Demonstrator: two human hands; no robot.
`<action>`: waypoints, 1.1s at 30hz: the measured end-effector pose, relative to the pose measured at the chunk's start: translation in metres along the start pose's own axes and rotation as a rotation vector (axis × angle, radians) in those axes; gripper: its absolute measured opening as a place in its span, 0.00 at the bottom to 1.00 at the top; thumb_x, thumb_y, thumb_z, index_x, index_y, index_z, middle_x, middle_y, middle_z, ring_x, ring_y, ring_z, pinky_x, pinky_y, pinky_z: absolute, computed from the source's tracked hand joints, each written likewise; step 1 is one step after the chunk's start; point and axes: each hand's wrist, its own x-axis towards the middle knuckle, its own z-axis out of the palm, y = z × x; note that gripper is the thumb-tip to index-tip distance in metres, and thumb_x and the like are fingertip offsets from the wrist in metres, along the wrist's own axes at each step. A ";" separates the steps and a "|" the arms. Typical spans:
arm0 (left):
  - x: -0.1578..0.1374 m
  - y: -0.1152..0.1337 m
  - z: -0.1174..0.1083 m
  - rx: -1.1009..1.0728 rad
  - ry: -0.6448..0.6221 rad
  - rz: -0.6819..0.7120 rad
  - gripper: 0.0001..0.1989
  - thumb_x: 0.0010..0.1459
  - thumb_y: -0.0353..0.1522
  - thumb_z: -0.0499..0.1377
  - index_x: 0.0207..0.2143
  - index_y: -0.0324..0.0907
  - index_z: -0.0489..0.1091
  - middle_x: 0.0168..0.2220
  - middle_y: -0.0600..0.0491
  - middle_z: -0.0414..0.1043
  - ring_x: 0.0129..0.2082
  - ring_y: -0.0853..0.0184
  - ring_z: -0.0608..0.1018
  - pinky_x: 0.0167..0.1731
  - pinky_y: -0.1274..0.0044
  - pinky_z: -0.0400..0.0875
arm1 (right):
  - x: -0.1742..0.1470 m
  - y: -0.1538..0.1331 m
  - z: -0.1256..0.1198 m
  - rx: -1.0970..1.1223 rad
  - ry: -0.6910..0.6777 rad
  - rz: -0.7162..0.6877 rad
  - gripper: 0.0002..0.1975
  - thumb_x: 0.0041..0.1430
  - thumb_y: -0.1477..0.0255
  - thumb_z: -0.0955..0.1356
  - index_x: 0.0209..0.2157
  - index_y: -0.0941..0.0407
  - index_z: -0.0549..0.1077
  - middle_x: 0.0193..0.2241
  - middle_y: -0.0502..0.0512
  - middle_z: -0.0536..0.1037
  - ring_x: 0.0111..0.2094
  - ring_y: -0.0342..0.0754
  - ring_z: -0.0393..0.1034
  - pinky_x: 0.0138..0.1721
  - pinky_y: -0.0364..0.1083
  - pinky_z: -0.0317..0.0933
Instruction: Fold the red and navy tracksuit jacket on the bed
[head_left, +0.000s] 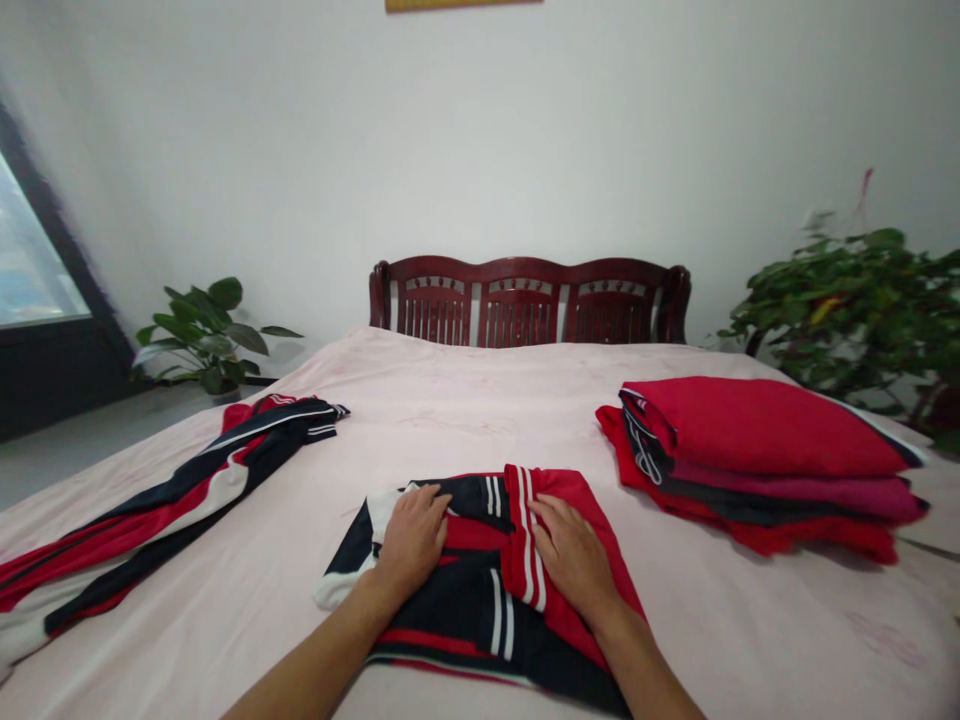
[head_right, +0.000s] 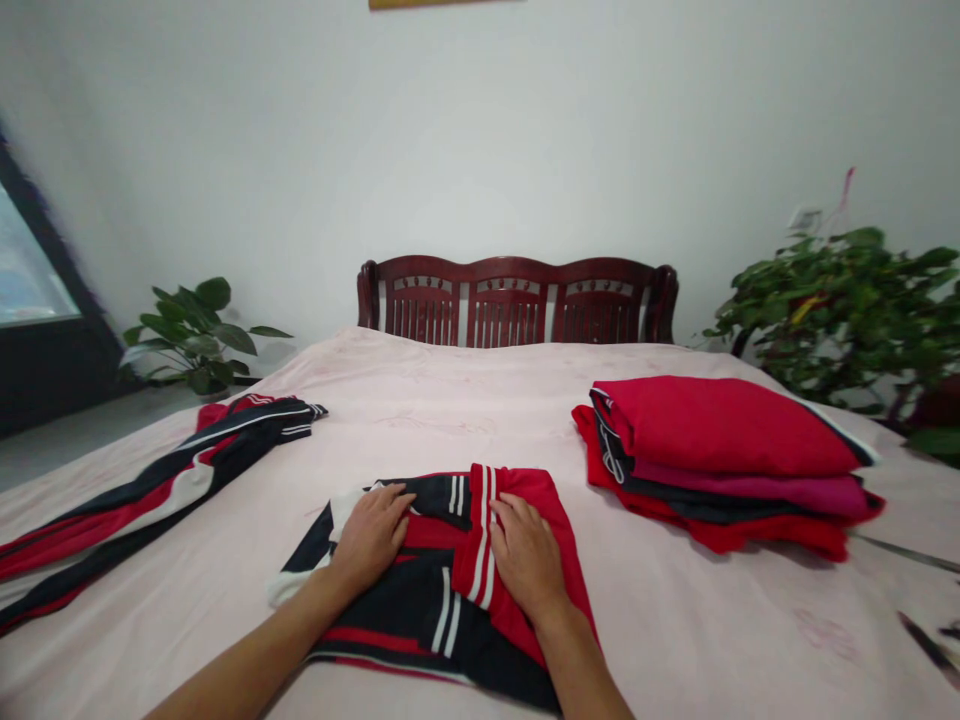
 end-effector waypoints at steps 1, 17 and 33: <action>-0.001 0.000 -0.002 0.017 0.024 -0.032 0.21 0.64 0.30 0.51 0.58 0.42 0.69 0.59 0.44 0.69 0.59 0.56 0.70 0.61 0.62 0.60 | 0.000 0.000 0.000 0.003 0.002 -0.001 0.21 0.66 0.70 0.59 0.56 0.55 0.73 0.59 0.58 0.72 0.59 0.53 0.65 0.59 0.53 0.58; -0.002 0.004 -0.003 0.031 0.008 -0.086 0.21 0.65 0.31 0.51 0.58 0.39 0.70 0.59 0.42 0.70 0.59 0.53 0.70 0.60 0.60 0.61 | -0.002 -0.001 -0.002 0.002 0.003 -0.013 0.21 0.67 0.71 0.59 0.56 0.56 0.73 0.59 0.59 0.71 0.60 0.53 0.64 0.62 0.53 0.56; -0.016 -0.024 -0.030 -0.377 0.408 -0.078 0.18 0.59 0.23 0.50 0.44 0.45 0.76 0.48 0.51 0.78 0.50 0.62 0.78 0.56 0.65 0.70 | -0.001 0.003 0.001 0.006 0.014 -0.045 0.21 0.66 0.70 0.58 0.55 0.58 0.74 0.58 0.61 0.72 0.59 0.55 0.66 0.61 0.55 0.59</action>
